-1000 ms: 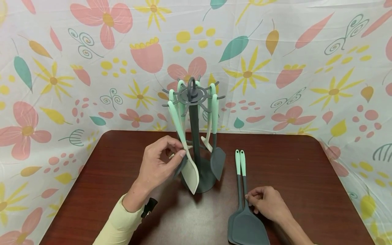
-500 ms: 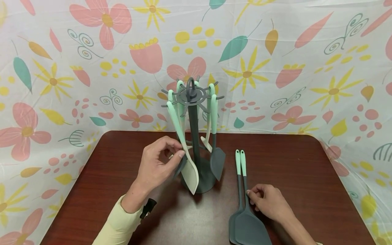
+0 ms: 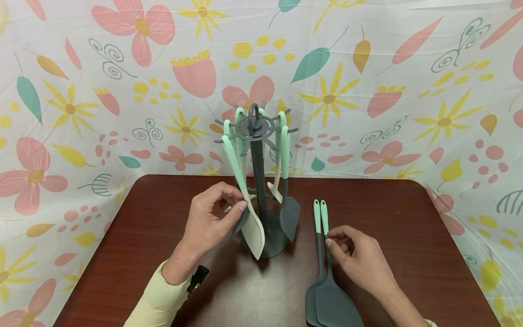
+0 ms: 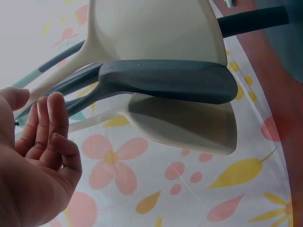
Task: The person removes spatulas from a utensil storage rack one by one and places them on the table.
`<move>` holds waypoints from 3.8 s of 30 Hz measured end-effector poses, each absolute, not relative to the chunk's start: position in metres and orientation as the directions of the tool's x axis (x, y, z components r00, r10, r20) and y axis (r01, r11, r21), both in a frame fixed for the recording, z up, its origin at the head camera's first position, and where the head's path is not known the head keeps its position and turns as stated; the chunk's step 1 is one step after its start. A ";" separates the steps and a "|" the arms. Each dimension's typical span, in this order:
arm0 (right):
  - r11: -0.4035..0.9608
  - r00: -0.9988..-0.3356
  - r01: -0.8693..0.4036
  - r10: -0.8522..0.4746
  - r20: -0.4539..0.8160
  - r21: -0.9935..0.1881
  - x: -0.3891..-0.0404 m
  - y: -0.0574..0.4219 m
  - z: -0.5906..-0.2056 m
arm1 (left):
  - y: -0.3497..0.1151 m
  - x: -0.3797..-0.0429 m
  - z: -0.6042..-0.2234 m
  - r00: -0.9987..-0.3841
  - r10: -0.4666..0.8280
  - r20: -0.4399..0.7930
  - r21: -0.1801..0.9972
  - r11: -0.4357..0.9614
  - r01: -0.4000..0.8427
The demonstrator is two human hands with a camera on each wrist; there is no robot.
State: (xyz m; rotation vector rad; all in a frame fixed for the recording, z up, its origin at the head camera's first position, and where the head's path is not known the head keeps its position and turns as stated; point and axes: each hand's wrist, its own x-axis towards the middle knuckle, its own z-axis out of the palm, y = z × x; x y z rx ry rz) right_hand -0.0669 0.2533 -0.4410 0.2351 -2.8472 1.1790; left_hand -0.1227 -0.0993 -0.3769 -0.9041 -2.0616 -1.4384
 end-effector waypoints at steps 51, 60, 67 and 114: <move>0.582 -0.771 -0.564 -0.116 0.626 -0.586 -0.101 0.179 -0.360 | -0.096 -0.121 -0.374 -0.673 0.233 0.702 0.638 0.215 0.739; 0.573 -0.759 -0.585 -0.138 0.636 -0.574 -0.106 0.171 -0.358 | -0.096 -0.121 -0.374 -0.673 0.236 0.701 0.636 0.220 0.740; 0.571 -0.770 -0.579 -0.147 0.621 -0.582 -0.110 0.165 -0.359 | -0.096 -0.122 -0.374 -0.659 0.244 0.712 0.622 0.218 0.752; 0.528 -0.746 -0.613 -0.145 0.650 -0.587 -0.110 0.160 -0.356 | -0.097 -0.120 -0.375 -0.667 0.258 0.699 0.627 0.230 0.745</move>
